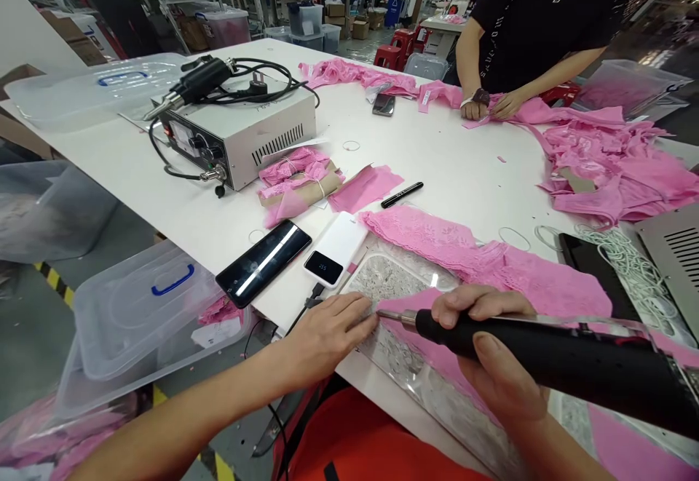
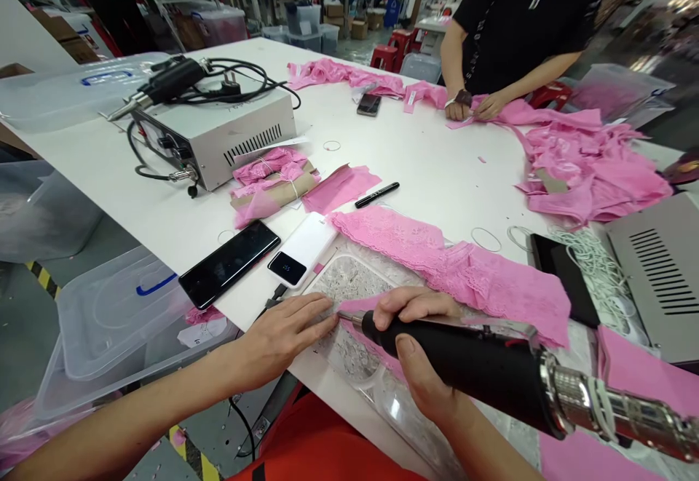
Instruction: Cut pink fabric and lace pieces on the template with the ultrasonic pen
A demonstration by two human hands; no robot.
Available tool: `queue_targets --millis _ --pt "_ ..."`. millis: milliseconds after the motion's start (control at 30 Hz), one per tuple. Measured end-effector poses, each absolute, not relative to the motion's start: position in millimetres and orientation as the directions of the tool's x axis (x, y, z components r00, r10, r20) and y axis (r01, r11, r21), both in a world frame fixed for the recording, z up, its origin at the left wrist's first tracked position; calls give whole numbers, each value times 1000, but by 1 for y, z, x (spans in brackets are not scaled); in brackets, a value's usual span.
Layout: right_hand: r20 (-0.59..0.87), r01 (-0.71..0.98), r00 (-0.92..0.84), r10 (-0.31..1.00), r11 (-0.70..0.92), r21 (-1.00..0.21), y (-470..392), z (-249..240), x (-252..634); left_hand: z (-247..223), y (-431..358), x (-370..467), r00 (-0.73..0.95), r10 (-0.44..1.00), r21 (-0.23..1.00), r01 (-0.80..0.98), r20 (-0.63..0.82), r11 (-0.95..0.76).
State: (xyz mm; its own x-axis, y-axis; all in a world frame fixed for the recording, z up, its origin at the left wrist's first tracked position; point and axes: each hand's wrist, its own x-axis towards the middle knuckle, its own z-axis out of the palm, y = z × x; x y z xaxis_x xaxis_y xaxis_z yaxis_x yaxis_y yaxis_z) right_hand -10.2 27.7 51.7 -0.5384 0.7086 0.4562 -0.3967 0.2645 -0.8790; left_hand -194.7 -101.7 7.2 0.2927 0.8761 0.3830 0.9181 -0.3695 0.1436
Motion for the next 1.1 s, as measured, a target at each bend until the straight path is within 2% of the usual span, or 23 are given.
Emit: queue_targets --millis 133,333,567,733,867,1000,1100 --pt "462 -402 -521 718 271 -874 28 54 -12 5 -103 -196 294 884 139 921 363 -364" --pt "443 -422 -381 811 274 -864 40 80 13 8 -106 -200 314 866 119 915 389 -385" --pt "448 -324 -159 880 382 -866 48 81 100 11 -79 -177 467 753 64 829 464 -555" --pt "431 -293 -4 902 411 -863 46 68 134 14 -46 -125 616 688 103 712 384 -695" --pt "441 -303 67 895 439 -846 48 61 140 12 -17 -84 621 698 110 714 357 -692" --pt "428 -336 67 901 424 -841 50 56 143 9 -5 -58 580 728 117 748 365 -654" --pt "438 -326 77 896 437 -838 52 53 146 6 -7 -53 593 742 133 746 313 -652"
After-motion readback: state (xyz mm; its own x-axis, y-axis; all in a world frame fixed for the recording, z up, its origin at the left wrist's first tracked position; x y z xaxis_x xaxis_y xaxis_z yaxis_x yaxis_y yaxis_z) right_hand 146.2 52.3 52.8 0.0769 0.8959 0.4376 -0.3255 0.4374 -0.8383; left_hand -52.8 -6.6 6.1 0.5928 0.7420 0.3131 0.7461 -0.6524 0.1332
